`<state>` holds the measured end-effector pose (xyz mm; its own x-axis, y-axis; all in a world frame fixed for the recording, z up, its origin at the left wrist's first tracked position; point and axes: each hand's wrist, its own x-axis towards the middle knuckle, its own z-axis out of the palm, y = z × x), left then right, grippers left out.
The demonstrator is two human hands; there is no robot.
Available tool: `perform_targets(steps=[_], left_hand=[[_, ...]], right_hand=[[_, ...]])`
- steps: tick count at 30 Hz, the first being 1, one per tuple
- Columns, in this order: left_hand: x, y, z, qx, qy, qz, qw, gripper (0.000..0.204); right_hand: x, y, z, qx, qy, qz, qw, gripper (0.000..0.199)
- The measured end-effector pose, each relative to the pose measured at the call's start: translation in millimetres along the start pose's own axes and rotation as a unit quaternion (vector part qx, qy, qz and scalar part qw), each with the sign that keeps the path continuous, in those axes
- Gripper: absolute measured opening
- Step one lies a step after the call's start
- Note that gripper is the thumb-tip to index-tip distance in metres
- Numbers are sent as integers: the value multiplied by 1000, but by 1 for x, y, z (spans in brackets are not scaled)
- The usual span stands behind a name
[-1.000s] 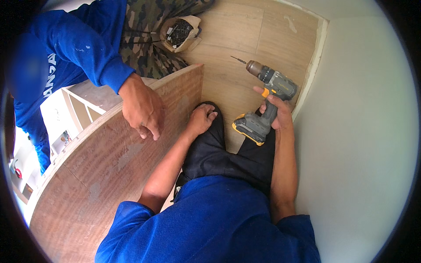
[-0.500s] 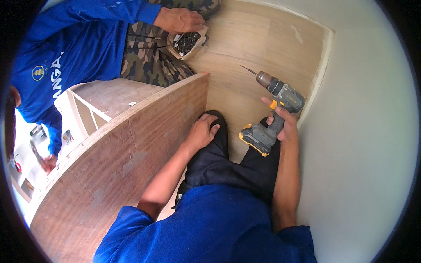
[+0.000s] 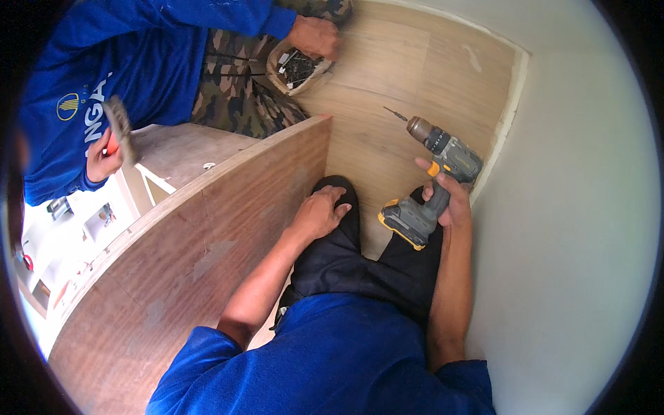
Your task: The person uses a cordless drill to fasten wooden planks into a shelving unit while two others assist by holding the pieces in place. The person positions the planks, drills screws, and occasionally uses a hammer to adjust the fit.
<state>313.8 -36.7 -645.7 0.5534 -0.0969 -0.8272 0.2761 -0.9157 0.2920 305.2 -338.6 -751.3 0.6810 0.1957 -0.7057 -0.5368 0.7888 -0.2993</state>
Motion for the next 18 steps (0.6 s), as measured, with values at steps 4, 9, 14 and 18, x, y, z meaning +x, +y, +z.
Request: perform_targets(steps=[4,9,14,18], left_hand=[[2,-25,21,4,-1,-5,1000,47],[9,-55,40,-19,41,14,999,41],[14,-77,54,-75,85,-4,994,33],[14,-78,58,-36,110,13,993,31]], right_hand=[[2,4,-6,1,-3,-4,1000,59],[-2,2,7,15,19,-16,1000,53],[-1,2,5,12,15,-23,1000,52],[0,4,1,24,11,-20,999,53]])
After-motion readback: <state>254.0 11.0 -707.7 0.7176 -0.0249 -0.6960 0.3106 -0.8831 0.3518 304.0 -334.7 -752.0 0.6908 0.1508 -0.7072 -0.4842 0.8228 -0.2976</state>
